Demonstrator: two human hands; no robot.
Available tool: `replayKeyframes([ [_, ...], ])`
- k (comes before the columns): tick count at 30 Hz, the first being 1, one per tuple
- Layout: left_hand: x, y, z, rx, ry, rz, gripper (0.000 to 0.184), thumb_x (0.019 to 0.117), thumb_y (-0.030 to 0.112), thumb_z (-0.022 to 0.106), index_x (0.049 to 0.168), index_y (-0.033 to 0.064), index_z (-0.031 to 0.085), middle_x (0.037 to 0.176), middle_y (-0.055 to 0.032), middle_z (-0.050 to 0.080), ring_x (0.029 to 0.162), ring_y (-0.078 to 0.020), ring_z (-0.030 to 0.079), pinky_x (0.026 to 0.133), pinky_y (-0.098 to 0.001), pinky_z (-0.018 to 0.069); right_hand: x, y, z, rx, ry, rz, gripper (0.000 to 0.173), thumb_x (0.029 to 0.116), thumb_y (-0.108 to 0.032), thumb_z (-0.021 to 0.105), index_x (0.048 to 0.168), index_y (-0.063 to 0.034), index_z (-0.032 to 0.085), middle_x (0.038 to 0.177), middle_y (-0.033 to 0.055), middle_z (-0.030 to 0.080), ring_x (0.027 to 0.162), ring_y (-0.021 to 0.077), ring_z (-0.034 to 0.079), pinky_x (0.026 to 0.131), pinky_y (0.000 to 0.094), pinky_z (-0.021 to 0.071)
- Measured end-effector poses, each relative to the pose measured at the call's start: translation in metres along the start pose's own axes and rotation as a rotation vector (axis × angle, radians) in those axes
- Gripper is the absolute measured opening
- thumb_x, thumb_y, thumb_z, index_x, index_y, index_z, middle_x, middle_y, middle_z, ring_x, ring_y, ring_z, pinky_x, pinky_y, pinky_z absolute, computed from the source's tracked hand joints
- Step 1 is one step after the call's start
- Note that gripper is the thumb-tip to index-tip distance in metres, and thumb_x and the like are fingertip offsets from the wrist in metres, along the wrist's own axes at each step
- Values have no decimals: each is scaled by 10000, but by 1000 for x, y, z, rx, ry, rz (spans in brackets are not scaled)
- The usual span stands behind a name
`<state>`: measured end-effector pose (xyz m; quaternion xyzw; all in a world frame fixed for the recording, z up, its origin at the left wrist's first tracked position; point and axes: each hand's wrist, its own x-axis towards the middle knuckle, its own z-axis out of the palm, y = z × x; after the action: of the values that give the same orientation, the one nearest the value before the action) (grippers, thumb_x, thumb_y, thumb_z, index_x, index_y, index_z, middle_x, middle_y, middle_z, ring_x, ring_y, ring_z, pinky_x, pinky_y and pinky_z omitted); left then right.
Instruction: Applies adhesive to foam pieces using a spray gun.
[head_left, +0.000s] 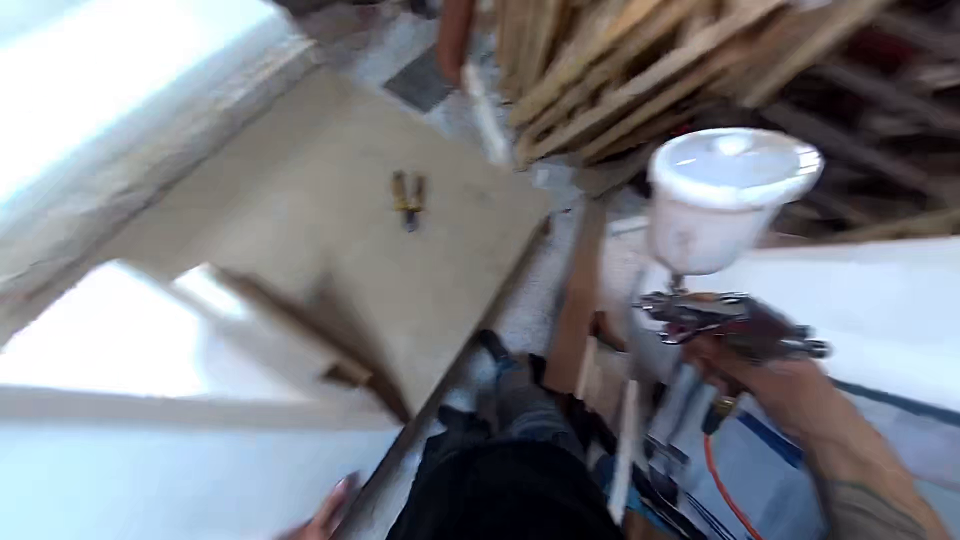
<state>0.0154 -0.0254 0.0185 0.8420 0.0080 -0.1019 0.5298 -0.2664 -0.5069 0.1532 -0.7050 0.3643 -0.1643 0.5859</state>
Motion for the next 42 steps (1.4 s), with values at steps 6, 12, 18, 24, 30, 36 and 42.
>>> replayKeyframes([
  [6, -4, 2, 12, 45, 230, 26, 865, 571, 46, 984, 1292, -61, 520, 1123, -119, 734, 1039, -218, 730, 950, -445, 626, 87, 68, 146, 202, -438, -5, 283, 955, -338, 665, 1215, -226, 682, 871, 8, 673, 494, 86, 484, 425, 250, 435],
  [12, -10, 11, 24, 33, 361, -36, 848, 582, -95, 911, 1308, -42, 477, 1108, -136, 724, 988, -258, 738, 877, -466, 648, 126, 108, 237, 280, -934, -22, 260, 1004, -397, 663, 1141, -189, 737, 910, -7, 724, 543, 96, 578, 473, 276, 522],
  [18, -12, 14, 25, 44, 386, -103, 787, 610, -130, 858, 1286, -23, 472, 1074, -131, 722, 950, -255, 740, 826, -462, 654, 150, 115, 286, 195, -1081, 0, 228, 965, -430, 702, 1037, -223, 764, 874, -83, 748, 795, 41, 711, 742, 281, 630],
  [24, -11, 15, 20, 82, 346, -103, 803, 614, -12, 926, 1296, 29, 505, 1097, -96, 725, 966, -243, 740, 837, -458, 652, 156, 126, 291, 291, -1112, 59, 200, 973, -382, 710, 1038, -203, 769, 876, -61, 754, 775, 76, 720, 709, 275, 638],
  [30, -12, 19, 17, 75, 345, -104, 836, 591, 35, 961, 1292, 45, 506, 1090, -81, 731, 966, -226, 743, 848, -442, 651, 163, 121, 292, 267, -1097, 45, 205, 964, -401, 707, 1022, -213, 766, 849, -73, 740, 725, 58, 699, 636, 249, 616],
  [36, -14, 11, 18, 105, 389, -90, 857, 603, 55, 955, 1319, 48, 484, 1138, -61, 714, 1015, -207, 728, 876, -441, 643, 159, 117, 296, 245, -1105, 49, 223, 960, -426, 711, 991, -212, 765, 819, -79, 724, 719, 54, 687, 646, 249, 613],
  [42, -14, 8, 23, 124, 435, -47, 816, 582, -11, 928, 1276, 57, 503, 1101, -43, 719, 1000, -193, 729, 874, -432, 643, 150, 116, 298, 189, -1020, 24, 248, 925, -461, 746, 930, -213, 748, 768, -96, 687, 654, 26, 641, 568, 216, 570],
])
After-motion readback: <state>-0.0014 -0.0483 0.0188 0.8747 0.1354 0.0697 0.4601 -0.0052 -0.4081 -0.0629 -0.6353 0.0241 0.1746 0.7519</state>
